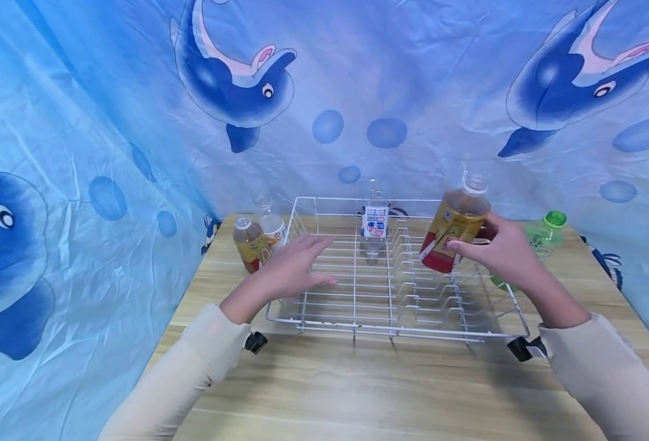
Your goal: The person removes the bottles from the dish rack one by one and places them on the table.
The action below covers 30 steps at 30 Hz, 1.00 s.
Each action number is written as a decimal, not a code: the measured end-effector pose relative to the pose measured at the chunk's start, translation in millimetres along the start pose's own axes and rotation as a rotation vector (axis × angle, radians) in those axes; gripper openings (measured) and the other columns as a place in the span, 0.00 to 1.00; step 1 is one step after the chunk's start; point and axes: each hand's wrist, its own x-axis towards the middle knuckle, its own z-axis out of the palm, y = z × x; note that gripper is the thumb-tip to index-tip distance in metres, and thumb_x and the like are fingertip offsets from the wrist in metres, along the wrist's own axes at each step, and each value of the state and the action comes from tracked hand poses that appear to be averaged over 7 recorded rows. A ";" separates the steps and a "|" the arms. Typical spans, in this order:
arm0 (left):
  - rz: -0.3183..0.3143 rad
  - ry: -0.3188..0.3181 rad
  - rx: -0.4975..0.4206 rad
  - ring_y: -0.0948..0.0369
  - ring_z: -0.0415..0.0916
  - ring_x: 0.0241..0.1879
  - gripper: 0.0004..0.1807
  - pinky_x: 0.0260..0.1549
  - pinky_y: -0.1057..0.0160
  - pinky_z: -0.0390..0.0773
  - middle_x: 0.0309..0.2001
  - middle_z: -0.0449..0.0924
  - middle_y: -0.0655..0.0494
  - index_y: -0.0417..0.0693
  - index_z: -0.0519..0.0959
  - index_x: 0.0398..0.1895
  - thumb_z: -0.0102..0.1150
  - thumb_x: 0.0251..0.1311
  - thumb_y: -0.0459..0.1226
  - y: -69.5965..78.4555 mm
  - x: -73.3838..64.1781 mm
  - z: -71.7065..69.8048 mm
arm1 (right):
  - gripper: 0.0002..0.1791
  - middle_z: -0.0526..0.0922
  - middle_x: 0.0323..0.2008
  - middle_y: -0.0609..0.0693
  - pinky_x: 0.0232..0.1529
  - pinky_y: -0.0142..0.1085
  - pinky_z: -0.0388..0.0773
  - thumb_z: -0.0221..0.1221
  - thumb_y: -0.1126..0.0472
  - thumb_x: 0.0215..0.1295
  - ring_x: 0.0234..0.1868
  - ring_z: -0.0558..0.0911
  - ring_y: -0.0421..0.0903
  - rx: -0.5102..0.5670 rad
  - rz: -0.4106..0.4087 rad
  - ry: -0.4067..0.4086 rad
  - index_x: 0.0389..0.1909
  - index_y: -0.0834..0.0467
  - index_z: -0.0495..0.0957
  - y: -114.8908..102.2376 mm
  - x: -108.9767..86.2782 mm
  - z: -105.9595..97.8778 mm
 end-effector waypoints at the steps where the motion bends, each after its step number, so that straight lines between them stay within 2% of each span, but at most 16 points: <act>1: -0.002 -0.004 0.012 0.46 0.47 0.77 0.51 0.70 0.36 0.55 0.78 0.55 0.47 0.55 0.59 0.79 0.61 0.57 0.67 -2.7 -3.7 2.4 | 0.40 0.77 0.58 0.69 0.37 0.26 0.79 0.69 0.47 0.64 0.56 0.78 0.68 0.001 0.005 0.005 0.70 0.64 0.66 3.7 -2.1 -2.7; 6: -0.010 -0.019 0.022 0.45 0.34 0.79 0.56 0.72 0.36 0.43 0.81 0.43 0.46 0.56 0.55 0.81 0.60 0.54 0.71 -14.2 -19.7 15.0 | 0.38 0.76 0.59 0.71 0.36 0.20 0.76 0.68 0.49 0.65 0.56 0.78 0.69 -0.016 0.027 0.050 0.68 0.66 0.67 18.6 -14.6 -15.7; 11: -0.042 -0.048 -0.026 0.46 0.24 0.79 0.65 0.72 0.34 0.40 0.82 0.30 0.47 0.56 0.51 0.82 0.62 0.45 0.75 -25.3 -34.1 23.0 | 0.40 0.74 0.60 0.72 0.34 0.16 0.72 0.67 0.46 0.66 0.58 0.76 0.71 -0.057 0.083 0.107 0.69 0.65 0.65 30.4 -26.4 -26.8; 14: -0.043 -0.049 -0.067 0.44 0.23 0.78 0.67 0.71 0.32 0.41 0.81 0.26 0.46 0.55 0.49 0.82 0.66 0.43 0.73 -31.1 -40.5 26.2 | 0.42 0.73 0.61 0.73 0.32 0.14 0.69 0.66 0.45 0.66 0.59 0.74 0.74 -0.089 0.110 0.142 0.70 0.66 0.64 38.2 -33.1 -34.3; 20: -0.036 -0.047 -0.121 0.43 0.22 0.78 0.69 0.70 0.31 0.43 0.80 0.21 0.45 0.59 0.43 0.83 0.72 0.42 0.69 -37.7 -45.1 32.3 | 0.44 0.70 0.64 0.74 0.30 0.13 0.68 0.66 0.47 0.66 0.60 0.71 0.75 -0.086 0.166 0.192 0.75 0.63 0.60 54.8 -44.3 -47.4; 21: -0.039 -0.046 -0.129 0.43 0.22 0.78 0.70 0.70 0.30 0.43 0.80 0.21 0.44 0.59 0.43 0.83 0.73 0.41 0.68 -38.4 -45.2 33.4 | 0.43 0.70 0.64 0.72 0.31 0.13 0.68 0.66 0.47 0.66 0.60 0.72 0.73 -0.088 0.173 0.203 0.75 0.62 0.61 57.6 -46.0 -48.8; 23: -0.051 -0.047 -0.142 0.43 0.22 0.78 0.70 0.69 0.30 0.44 0.80 0.20 0.43 0.60 0.42 0.83 0.73 0.41 0.68 -40.2 -45.4 35.5 | 0.43 0.73 0.63 0.68 0.32 0.13 0.69 0.67 0.48 0.65 0.59 0.78 0.58 -0.093 0.179 0.233 0.74 0.62 0.62 63.5 -49.3 -51.3; 25: -0.059 -0.044 -0.151 0.42 0.22 0.78 0.71 0.69 0.30 0.45 0.80 0.19 0.42 0.60 0.42 0.83 0.73 0.41 0.68 -42.1 -45.6 37.5 | 0.41 0.77 0.59 0.55 0.34 0.12 0.69 0.68 0.50 0.65 0.53 0.79 0.40 -0.087 0.175 0.270 0.73 0.61 0.64 69.2 -52.9 -54.0; 27: -0.064 -0.047 -0.161 0.42 0.22 0.78 0.72 0.69 0.30 0.45 0.79 0.18 0.42 0.59 0.41 0.83 0.72 0.40 0.70 -43.7 -45.8 38.8 | 0.39 0.76 0.53 0.42 0.35 0.12 0.69 0.69 0.51 0.64 0.45 0.74 0.28 -0.075 0.165 0.309 0.72 0.60 0.66 74.7 -56.8 -56.3; 28: -0.067 -0.048 -0.167 0.42 0.22 0.78 0.72 0.69 0.31 0.45 0.79 0.17 0.42 0.58 0.41 0.83 0.72 0.40 0.70 -44.3 -46.0 39.3 | 0.38 0.74 0.51 0.37 0.36 0.12 0.70 0.69 0.52 0.64 0.43 0.71 0.24 -0.065 0.161 0.325 0.71 0.59 0.67 77.3 -58.6 -57.5; 30: -0.064 -0.049 -0.177 0.41 0.22 0.78 0.73 0.69 0.30 0.45 0.79 0.16 0.41 0.57 0.40 0.83 0.71 0.39 0.71 -45.6 -46.3 40.2 | 0.37 0.73 0.50 0.34 0.37 0.12 0.69 0.69 0.53 0.64 0.43 0.71 0.24 -0.058 0.162 0.344 0.72 0.57 0.67 81.9 -62.5 -59.5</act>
